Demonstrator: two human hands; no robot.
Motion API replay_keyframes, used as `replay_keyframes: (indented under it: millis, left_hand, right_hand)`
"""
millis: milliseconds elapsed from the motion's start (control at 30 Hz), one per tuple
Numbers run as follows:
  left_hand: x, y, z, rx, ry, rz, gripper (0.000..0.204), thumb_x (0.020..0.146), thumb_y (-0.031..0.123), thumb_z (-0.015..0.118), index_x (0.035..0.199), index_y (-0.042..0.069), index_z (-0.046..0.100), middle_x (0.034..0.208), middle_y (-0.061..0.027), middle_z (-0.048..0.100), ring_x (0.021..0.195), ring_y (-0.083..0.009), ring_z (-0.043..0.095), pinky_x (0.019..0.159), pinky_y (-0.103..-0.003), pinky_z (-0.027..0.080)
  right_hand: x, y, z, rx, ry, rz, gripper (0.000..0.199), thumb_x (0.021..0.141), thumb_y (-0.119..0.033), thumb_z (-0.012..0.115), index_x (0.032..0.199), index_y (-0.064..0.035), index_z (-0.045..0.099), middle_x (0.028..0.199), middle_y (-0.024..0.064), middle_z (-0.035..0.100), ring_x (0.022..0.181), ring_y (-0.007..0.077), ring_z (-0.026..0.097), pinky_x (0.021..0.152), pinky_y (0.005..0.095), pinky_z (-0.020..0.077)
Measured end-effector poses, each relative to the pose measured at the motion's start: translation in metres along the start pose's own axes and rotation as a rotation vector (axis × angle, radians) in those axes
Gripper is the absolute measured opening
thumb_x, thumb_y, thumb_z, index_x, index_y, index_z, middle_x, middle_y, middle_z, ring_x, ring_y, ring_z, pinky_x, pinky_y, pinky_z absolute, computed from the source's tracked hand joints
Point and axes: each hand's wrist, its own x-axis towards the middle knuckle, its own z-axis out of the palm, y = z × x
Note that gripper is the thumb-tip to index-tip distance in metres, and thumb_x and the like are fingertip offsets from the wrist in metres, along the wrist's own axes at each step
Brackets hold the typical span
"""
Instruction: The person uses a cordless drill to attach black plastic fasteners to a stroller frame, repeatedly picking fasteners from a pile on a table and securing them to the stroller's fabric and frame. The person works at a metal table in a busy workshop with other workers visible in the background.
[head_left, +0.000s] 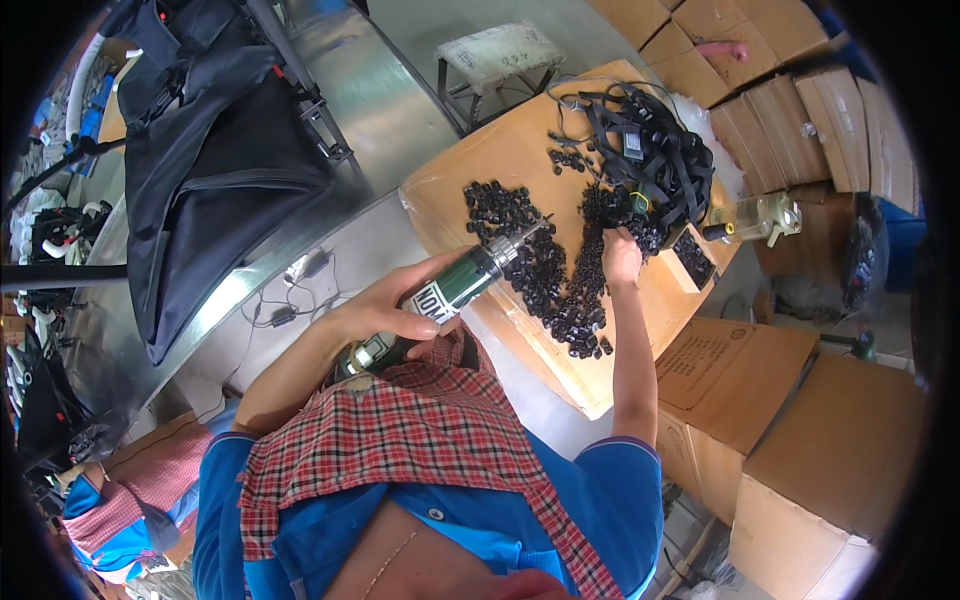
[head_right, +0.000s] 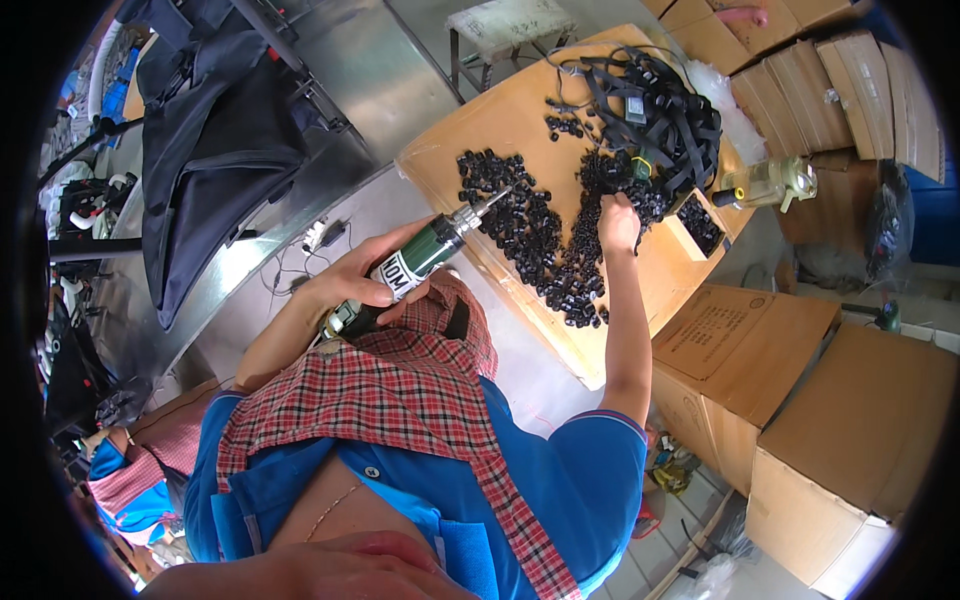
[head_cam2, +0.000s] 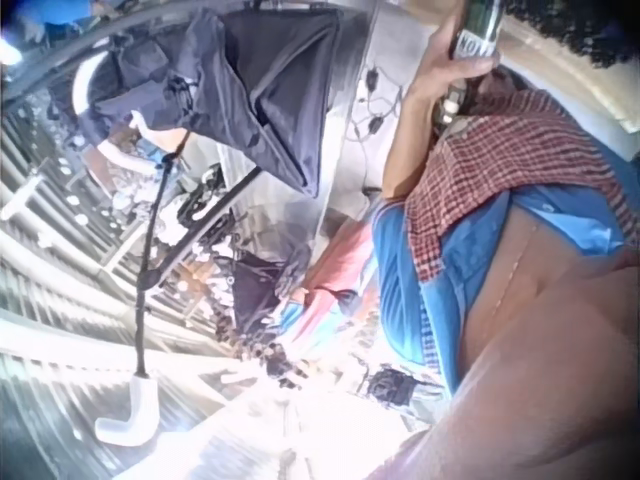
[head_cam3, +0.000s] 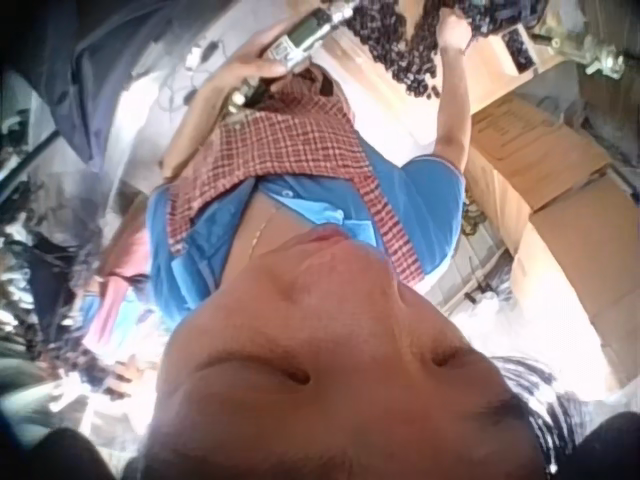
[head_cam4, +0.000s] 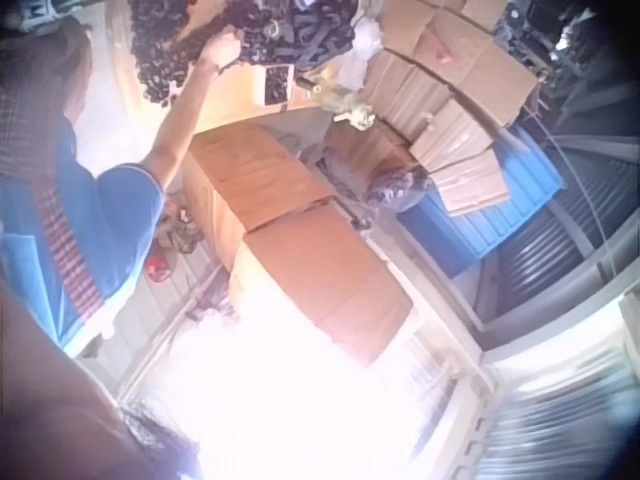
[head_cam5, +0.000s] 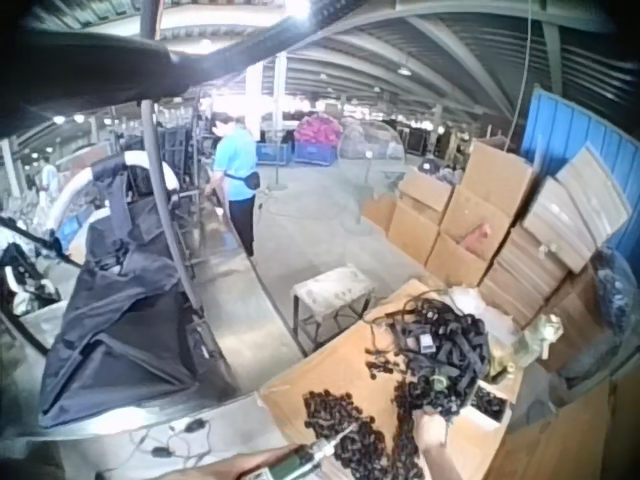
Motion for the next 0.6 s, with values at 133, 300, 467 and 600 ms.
replay_keyframes:
  millis: [133, 300, 467, 600]
  left_hand:
    - [-0.007, 0.008, -0.002, -0.002, -0.019, 0.038, 0.103, 0.074, 0.029, 0.077, 0.152, 0.004, 0.016, 0.079, -0.0085, 0.055, 0.055, -0.0124, 0.055, 0.05, -0.025, 0.045]
    - [-0.017, 0.019, 0.0, -0.035, -0.047, 0.089, 0.103, 0.074, 0.026, 0.077, 0.153, 0.005, 0.013, 0.079, -0.0081, 0.054, 0.055, -0.0138, 0.056, 0.049, -0.026, 0.045]
    - [-0.033, 0.035, 0.014, -0.014, 0.053, 0.167, 0.104, 0.074, 0.024, 0.077, 0.153, 0.006, 0.011, 0.079, -0.0074, 0.054, 0.056, -0.0146, 0.056, 0.05, -0.027, 0.045]
    - [-0.047, 0.056, 0.031, 0.079, 0.144, 0.274, 0.111, 0.07, 0.02, 0.078, 0.154, 0.007, 0.007, 0.087, -0.0127, 0.058, 0.055, -0.016, 0.059, 0.051, -0.028, 0.047]
  right_hand:
    - [0.003, 0.0, -0.004, -0.053, -0.053, -0.11, 0.014, 0.086, -0.01, 0.061, 0.098, -0.007, 0.068, 0.092, 0.0151, 0.063, 0.084, 0.0355, 0.064, 0.073, 0.0431, 0.0536]
    - [0.011, -0.012, -0.025, 0.063, 0.035, -0.08, 0.014, 0.084, -0.005, 0.062, 0.095, -0.0045, 0.07, 0.091, 0.0152, 0.066, 0.083, 0.0357, 0.066, 0.075, 0.0407, 0.0541]
    - [0.064, -0.139, -0.128, 0.642, 0.336, -0.193, 0.019, 0.08, 0.005, 0.066, 0.098, 0.002, 0.07, 0.087, 0.0139, 0.068, 0.075, 0.0201, 0.068, 0.069, 0.0274, 0.0542]
    - [0.086, -0.234, -0.183, 1.248, 0.256, -0.265, 0.025, 0.085, 0.008, 0.067, 0.109, 0.0025, 0.067, 0.094, 0.0031, 0.064, 0.086, 0.0088, 0.063, 0.079, 0.0212, 0.0506]
